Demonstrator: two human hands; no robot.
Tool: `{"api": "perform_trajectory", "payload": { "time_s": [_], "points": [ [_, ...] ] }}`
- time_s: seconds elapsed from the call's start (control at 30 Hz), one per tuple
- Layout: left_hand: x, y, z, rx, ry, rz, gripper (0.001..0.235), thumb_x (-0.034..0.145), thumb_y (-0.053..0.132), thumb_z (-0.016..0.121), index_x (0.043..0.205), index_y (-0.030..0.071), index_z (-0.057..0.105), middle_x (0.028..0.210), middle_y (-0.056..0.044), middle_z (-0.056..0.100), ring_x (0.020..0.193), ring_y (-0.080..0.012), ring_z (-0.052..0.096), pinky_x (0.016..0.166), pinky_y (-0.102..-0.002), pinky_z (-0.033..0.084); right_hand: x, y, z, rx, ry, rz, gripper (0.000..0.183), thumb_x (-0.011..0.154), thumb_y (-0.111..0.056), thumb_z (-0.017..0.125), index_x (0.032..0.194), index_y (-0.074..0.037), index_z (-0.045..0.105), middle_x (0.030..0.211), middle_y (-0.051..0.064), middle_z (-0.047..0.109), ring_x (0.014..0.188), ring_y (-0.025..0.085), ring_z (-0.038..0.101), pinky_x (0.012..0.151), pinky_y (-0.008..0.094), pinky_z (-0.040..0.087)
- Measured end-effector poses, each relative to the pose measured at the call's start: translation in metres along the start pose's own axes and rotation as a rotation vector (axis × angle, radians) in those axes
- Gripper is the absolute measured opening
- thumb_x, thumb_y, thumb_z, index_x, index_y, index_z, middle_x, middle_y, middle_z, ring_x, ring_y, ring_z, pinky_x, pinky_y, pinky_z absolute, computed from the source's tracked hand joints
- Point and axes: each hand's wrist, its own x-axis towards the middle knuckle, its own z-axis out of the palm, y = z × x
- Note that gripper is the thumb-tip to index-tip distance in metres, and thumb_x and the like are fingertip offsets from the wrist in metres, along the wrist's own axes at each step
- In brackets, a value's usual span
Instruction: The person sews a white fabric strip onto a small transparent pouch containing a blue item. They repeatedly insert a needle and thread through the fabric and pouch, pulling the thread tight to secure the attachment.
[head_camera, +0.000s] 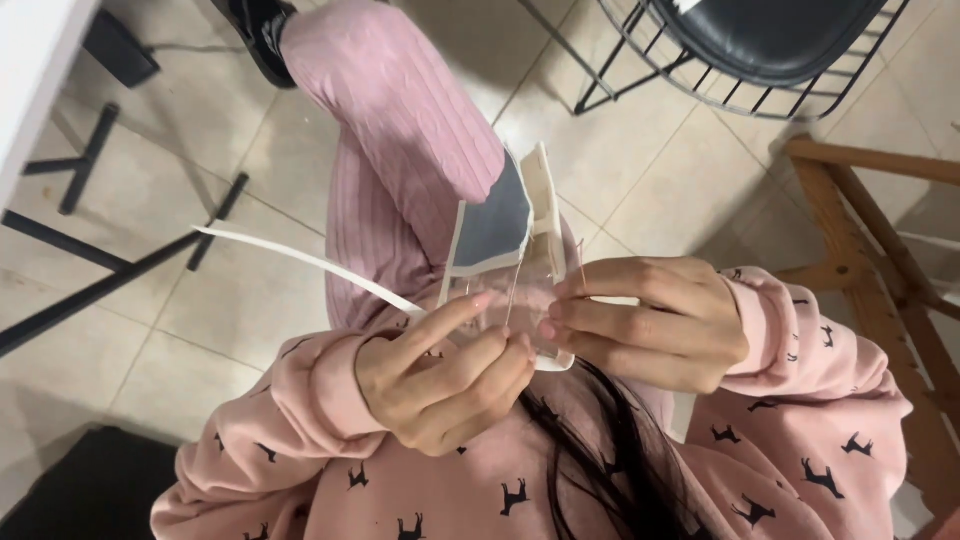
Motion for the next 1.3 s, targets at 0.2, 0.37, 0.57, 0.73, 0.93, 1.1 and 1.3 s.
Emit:
{"api": "perform_trajectory", "payload": {
  "time_s": [0.2,0.37,0.57,0.73,0.93,1.1,1.3],
  "points": [
    [0.002,0.000,-0.006,-0.135,-0.041,-0.068,0.005,0.090,0.014,0.076,0.091,0.016,0.080,0.094,0.002,0.074,0.087,-0.0092,0.066,0.092,-0.034,0.063,0.004,-0.002,0.001,0.080,0.021,0.074,0.003,0.083,-0.005,0.083,0.083,-0.007,0.081,0.092,0.001,0.075,0.095,0.019,0.067,0.083,0.024,0.061],
    [0.008,-0.007,-0.009,-0.129,-0.069,-0.048,0.006,0.091,0.012,0.074,0.091,0.015,0.079,0.095,0.001,0.073,0.087,-0.0097,0.066,0.092,-0.034,0.063,0.001,-0.003,0.003,0.089,0.026,0.099,0.005,0.082,-0.006,0.083,0.088,-0.007,0.082,0.093,0.002,0.076,0.093,0.020,0.067,0.081,0.024,0.062],
    [0.010,-0.008,-0.010,-0.125,-0.092,-0.043,0.007,0.091,0.010,0.075,0.095,0.013,0.080,0.096,0.001,0.073,0.088,-0.0104,0.067,0.092,-0.034,0.065,0.002,-0.003,0.006,0.092,0.049,0.120,0.004,0.081,-0.003,0.082,0.084,-0.006,0.081,0.090,0.003,0.075,0.092,0.021,0.067,0.080,0.025,0.062],
    [-0.008,0.008,0.004,-0.100,-0.092,-0.110,0.005,0.095,0.016,0.076,0.098,0.014,0.077,0.096,0.002,0.072,0.092,-0.0100,0.065,0.097,-0.037,0.061,-0.018,0.001,0.018,0.068,0.052,0.103,0.004,0.084,-0.004,0.081,0.086,-0.006,0.080,0.092,0.004,0.076,0.095,0.022,0.068,0.083,0.027,0.064],
    [-0.006,0.011,0.014,-0.309,-0.132,-0.409,0.010,0.096,0.011,0.074,0.103,0.003,0.075,0.102,-0.005,0.071,0.098,-0.0188,0.060,0.109,-0.056,0.047,-0.011,0.017,0.020,0.050,-0.012,0.072,0.005,0.087,-0.005,0.078,0.091,-0.003,0.077,0.093,0.008,0.074,0.094,0.023,0.071,0.079,0.028,0.066],
    [0.012,-0.001,0.007,-0.346,-0.129,-0.469,0.006,0.093,0.005,0.074,0.093,-0.001,0.075,0.095,-0.011,0.073,0.097,-0.0241,0.062,0.108,-0.061,0.047,0.009,0.027,0.008,0.196,-0.068,0.052,0.006,0.085,0.000,0.075,0.089,0.003,0.076,0.090,0.013,0.072,0.088,0.026,0.072,0.078,0.032,0.063],
    [0.007,0.000,0.011,-0.343,-0.139,-0.479,0.005,0.091,0.003,0.076,0.091,-0.002,0.076,0.096,-0.011,0.072,0.095,-0.0248,0.062,0.110,-0.060,0.045,0.001,0.028,0.014,0.172,-0.070,0.039,0.007,0.085,-0.002,0.075,0.090,0.003,0.076,0.094,0.013,0.073,0.089,0.026,0.072,0.079,0.032,0.063]
  ]
}}
